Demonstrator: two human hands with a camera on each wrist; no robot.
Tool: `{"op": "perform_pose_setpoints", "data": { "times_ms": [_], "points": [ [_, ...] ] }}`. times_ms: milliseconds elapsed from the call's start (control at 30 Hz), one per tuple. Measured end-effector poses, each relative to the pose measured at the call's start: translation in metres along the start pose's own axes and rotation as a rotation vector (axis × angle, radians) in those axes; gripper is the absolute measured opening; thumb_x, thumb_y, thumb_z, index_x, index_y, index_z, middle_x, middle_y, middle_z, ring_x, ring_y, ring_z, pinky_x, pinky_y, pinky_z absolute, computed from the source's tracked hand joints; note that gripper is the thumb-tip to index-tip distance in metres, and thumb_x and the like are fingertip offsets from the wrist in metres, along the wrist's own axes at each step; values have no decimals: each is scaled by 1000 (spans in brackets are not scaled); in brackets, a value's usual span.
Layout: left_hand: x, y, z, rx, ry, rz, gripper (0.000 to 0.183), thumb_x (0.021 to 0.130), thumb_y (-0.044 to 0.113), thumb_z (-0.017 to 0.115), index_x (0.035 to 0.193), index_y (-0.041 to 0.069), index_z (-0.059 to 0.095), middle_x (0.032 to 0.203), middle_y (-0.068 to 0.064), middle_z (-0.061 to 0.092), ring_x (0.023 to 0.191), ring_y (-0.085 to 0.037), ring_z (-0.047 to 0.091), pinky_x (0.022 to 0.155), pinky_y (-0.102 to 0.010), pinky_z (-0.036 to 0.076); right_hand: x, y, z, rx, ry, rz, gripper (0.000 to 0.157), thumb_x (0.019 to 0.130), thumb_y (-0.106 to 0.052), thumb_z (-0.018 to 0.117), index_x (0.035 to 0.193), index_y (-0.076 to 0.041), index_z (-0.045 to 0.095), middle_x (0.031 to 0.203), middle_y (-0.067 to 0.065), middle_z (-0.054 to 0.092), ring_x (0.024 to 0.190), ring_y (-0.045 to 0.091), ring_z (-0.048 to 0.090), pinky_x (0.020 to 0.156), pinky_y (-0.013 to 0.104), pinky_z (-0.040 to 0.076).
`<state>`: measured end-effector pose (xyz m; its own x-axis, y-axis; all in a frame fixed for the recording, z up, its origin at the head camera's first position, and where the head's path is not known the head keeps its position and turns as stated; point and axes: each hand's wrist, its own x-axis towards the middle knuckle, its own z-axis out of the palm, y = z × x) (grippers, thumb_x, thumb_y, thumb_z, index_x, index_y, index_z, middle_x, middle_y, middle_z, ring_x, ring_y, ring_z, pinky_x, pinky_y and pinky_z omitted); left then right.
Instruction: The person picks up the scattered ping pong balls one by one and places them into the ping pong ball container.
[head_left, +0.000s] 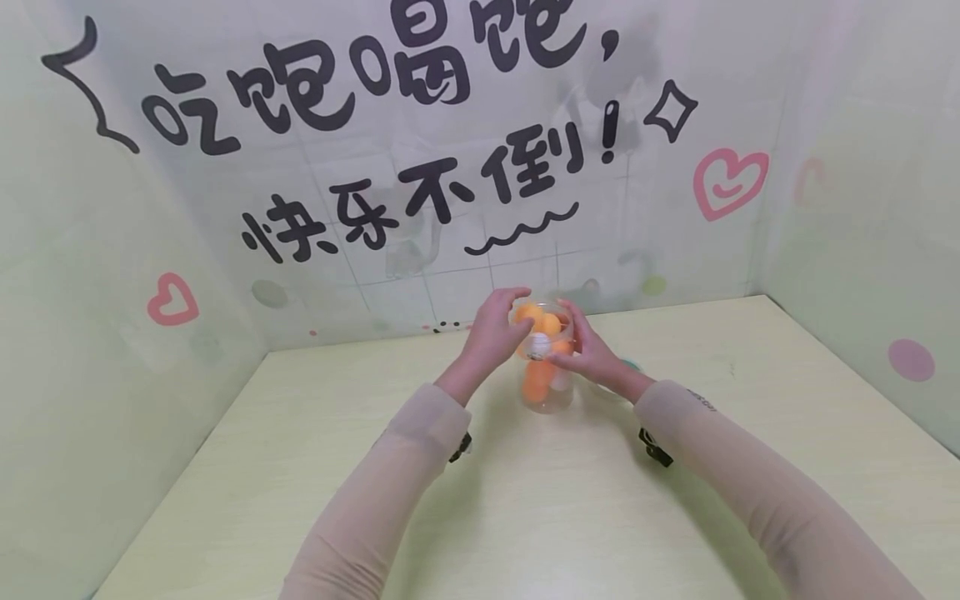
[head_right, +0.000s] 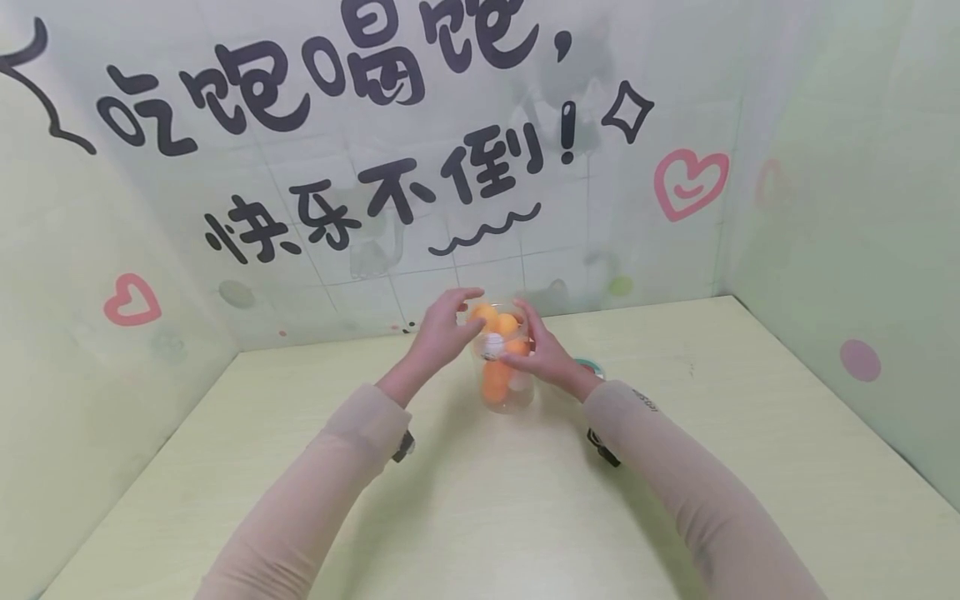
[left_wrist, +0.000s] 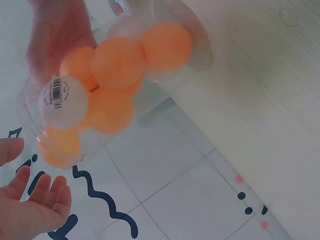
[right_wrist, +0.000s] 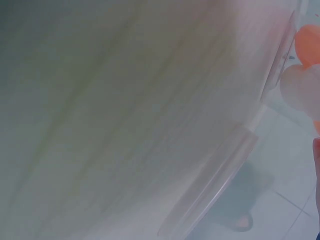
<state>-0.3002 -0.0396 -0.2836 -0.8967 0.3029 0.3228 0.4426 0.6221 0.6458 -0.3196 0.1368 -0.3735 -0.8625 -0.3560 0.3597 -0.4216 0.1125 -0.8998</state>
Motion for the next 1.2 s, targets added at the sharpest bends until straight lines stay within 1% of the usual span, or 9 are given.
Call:
{"op": "perform_pose_setpoints", "data": {
  "times_ms": [233,400,500,633,733,867,1000,1100,1200],
  "points": [
    [-4,-4,-2,-6,34,17,45,87,10,57,131,5,46,135,-12,44,126,-26,39,105,-39,34,0,0,0,14,-9,-26,79,83,4,58,143,-4,7,142,25,27,122,35,37,100,50,36],
    [-8,-12,-5,-20,77,25,44,90,14,55,131,4,45,135,-12,44,127,-25,38,105,-38,33,0,0,0,8,-5,-9,81,83,4,58,144,-5,6,143,24,27,123,35,36,101,51,34],
    [-11,-19,-9,-29,92,13,44,91,17,54,131,3,44,135,-13,44,125,-26,40,105,-39,33,1,0,0,4,2,8,81,83,2,59,145,-8,7,143,23,27,123,33,37,99,42,38],
    [-15,-30,-14,-39,88,-29,45,92,19,52,132,4,42,135,-14,42,119,-30,45,100,-40,38,1,0,0,28,-3,15,81,84,1,59,144,-10,7,144,21,25,120,31,38,91,22,42],
    [-20,-38,-18,-42,70,-58,47,92,21,52,134,4,40,136,-15,40,115,-32,48,97,-42,41,0,-2,0,46,-24,30,81,84,0,59,144,-11,6,145,21,22,120,33,39,86,18,45],
    [-25,-49,-26,-20,55,-66,50,92,21,52,135,2,37,137,-17,38,117,-33,46,99,-44,39,-2,-6,-2,37,-59,56,84,85,-3,60,145,-10,2,148,22,17,126,38,35,94,33,44],
    [-31,-55,-35,-9,65,-72,52,92,22,50,137,1,34,139,-17,36,120,-34,43,103,-45,34,-3,-11,-10,-32,-132,60,90,86,-10,61,145,-9,-7,151,20,10,134,39,21,105,50,30],
    [-37,-58,-42,-7,61,-72,54,93,26,49,138,1,32,140,-17,33,124,-33,38,106,-45,30,-4,-14,-18,-130,-176,71,96,87,-21,63,145,-8,-13,151,21,3,136,40,14,106,56,23],
    [-43,-60,-47,25,46,-67,57,93,29,49,139,2,29,142,-17,30,130,-31,31,108,-44,27,-8,-17,-27,-256,-189,92,98,87,-29,63,145,-8,-13,151,24,1,135,43,13,105,60,20]
  ]
}}
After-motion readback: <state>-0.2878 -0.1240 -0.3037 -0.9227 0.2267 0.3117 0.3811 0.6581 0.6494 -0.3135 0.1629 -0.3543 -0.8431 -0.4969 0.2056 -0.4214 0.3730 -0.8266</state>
